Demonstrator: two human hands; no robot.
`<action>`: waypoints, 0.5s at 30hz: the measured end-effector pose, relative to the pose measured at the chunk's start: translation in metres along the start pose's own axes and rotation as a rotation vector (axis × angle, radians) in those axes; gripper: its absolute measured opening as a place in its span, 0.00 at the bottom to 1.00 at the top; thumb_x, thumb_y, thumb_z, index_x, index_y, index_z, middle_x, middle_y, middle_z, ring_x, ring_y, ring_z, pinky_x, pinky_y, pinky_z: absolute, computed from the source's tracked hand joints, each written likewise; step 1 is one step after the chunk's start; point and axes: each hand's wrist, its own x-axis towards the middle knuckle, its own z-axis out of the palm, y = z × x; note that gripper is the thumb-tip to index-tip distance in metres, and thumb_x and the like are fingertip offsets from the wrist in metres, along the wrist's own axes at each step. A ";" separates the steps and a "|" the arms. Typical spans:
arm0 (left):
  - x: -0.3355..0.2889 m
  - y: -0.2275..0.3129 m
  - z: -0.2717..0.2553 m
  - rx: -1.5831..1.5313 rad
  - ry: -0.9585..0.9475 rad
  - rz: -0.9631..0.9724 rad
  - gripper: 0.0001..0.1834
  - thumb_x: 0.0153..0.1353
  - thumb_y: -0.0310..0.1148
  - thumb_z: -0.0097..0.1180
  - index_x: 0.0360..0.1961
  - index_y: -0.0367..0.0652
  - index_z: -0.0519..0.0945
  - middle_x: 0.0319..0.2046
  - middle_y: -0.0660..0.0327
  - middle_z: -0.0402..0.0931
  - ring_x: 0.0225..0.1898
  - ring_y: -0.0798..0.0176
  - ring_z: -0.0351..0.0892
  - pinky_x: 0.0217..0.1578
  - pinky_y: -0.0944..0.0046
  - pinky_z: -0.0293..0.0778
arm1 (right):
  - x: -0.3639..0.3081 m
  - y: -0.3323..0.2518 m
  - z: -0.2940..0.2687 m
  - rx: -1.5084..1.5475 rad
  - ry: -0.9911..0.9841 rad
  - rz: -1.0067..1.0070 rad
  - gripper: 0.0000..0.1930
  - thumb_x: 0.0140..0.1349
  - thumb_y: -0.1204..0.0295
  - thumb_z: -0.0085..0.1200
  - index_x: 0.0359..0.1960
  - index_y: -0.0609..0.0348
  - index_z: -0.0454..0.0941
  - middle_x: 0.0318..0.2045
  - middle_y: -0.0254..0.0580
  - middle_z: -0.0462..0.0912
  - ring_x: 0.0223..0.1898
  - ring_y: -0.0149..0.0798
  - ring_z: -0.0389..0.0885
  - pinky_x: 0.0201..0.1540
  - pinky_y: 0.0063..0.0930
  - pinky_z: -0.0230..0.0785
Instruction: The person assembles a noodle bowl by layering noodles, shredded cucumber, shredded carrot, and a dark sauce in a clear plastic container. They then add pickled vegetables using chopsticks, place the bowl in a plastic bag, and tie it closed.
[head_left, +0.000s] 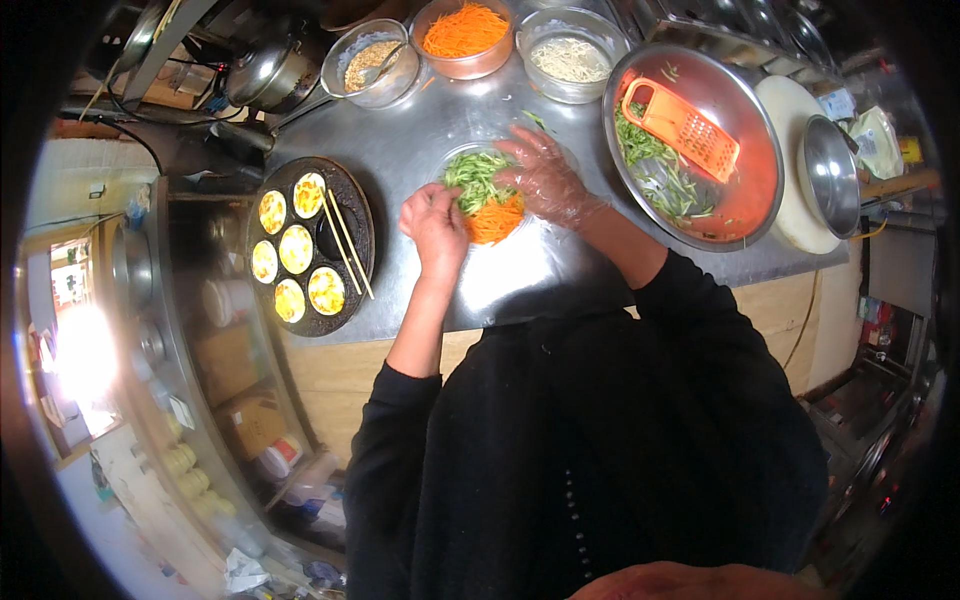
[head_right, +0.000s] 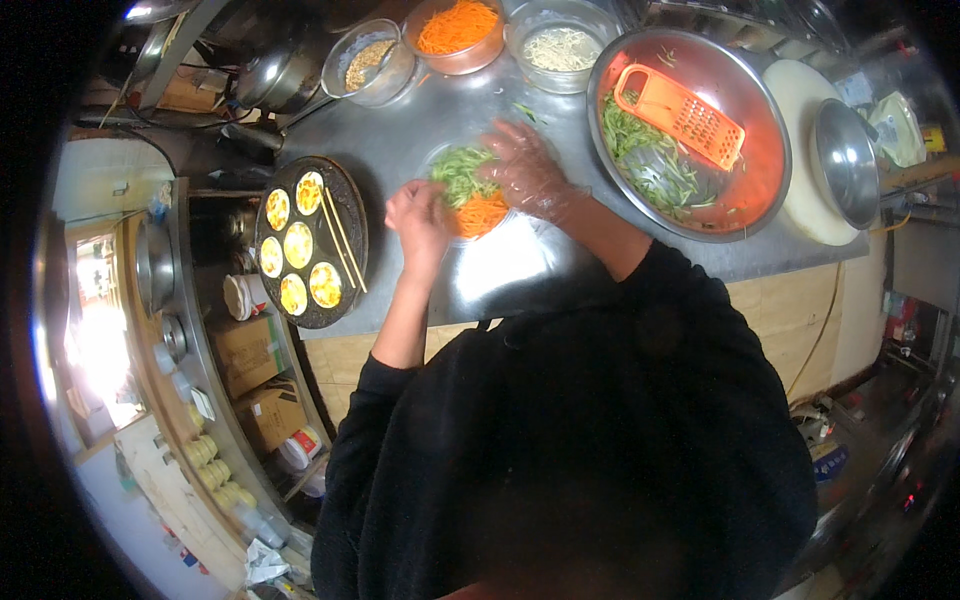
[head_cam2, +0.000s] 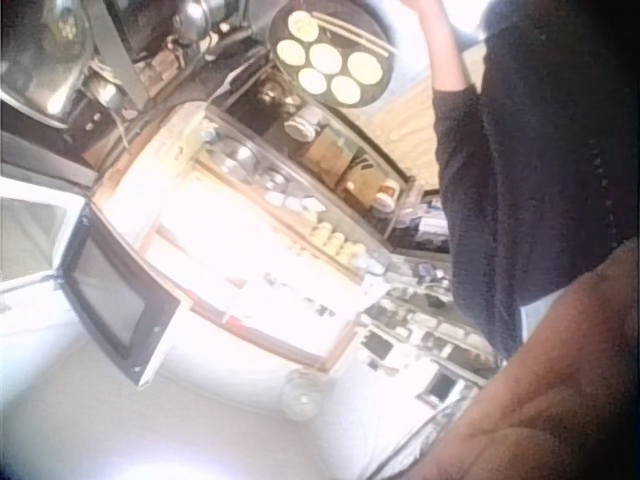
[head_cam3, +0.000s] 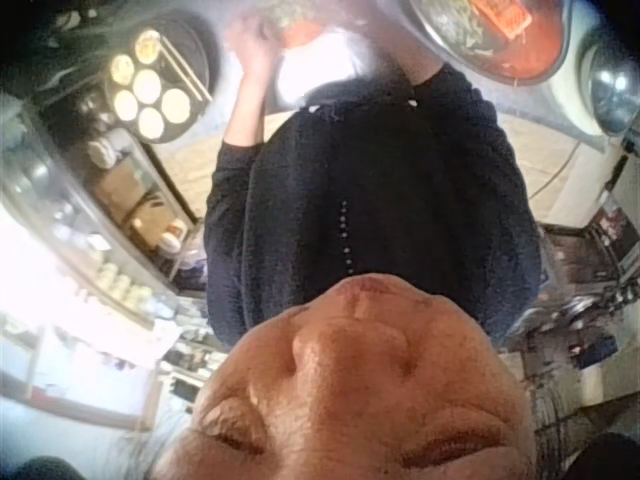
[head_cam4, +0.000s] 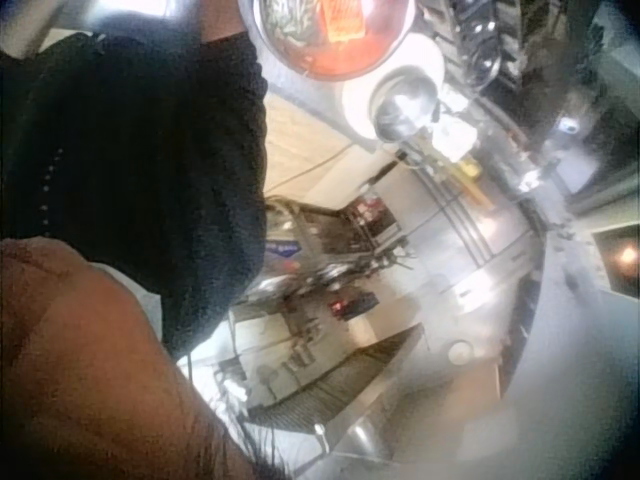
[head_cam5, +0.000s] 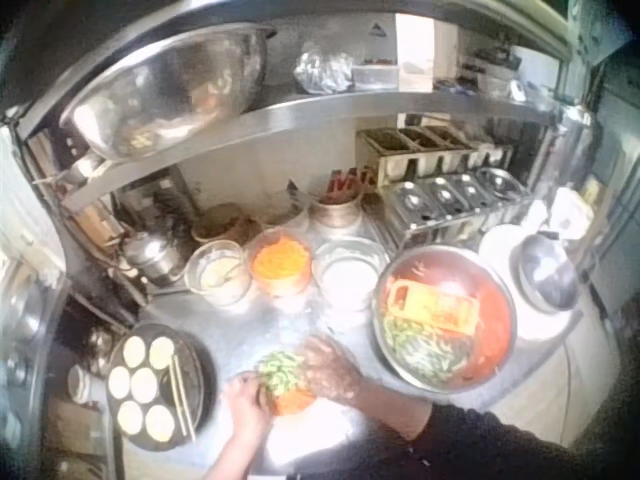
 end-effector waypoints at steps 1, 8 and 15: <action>-0.001 -0.001 -0.002 0.021 0.006 -0.046 0.12 0.51 0.22 0.56 0.36 0.48 0.83 0.41 0.60 0.75 0.48 0.53 0.67 0.52 0.55 0.56 | -0.001 -0.003 0.000 0.016 -0.032 -0.035 0.11 0.48 0.76 0.54 0.32 0.44 0.83 0.58 0.38 0.72 0.68 0.50 0.56 0.69 0.50 0.45; 0.008 -0.003 -0.007 0.159 -0.049 0.023 0.18 0.51 0.23 0.55 0.46 0.47 0.80 0.46 0.60 0.76 0.48 0.53 0.68 0.54 0.52 0.56 | 0.002 0.004 -0.003 -0.020 -0.081 -0.022 0.09 0.50 0.69 0.56 0.34 0.40 0.83 0.61 0.35 0.71 0.69 0.47 0.54 0.71 0.48 0.39; 0.016 -0.003 -0.005 0.196 -0.180 0.122 0.22 0.50 0.21 0.53 0.49 0.45 0.77 0.47 0.59 0.77 0.52 0.50 0.69 0.56 0.50 0.54 | 0.002 0.010 0.012 -0.080 -0.176 -0.009 0.18 0.46 0.79 0.52 0.38 0.42 0.82 0.54 0.30 0.76 0.67 0.40 0.60 0.70 0.49 0.39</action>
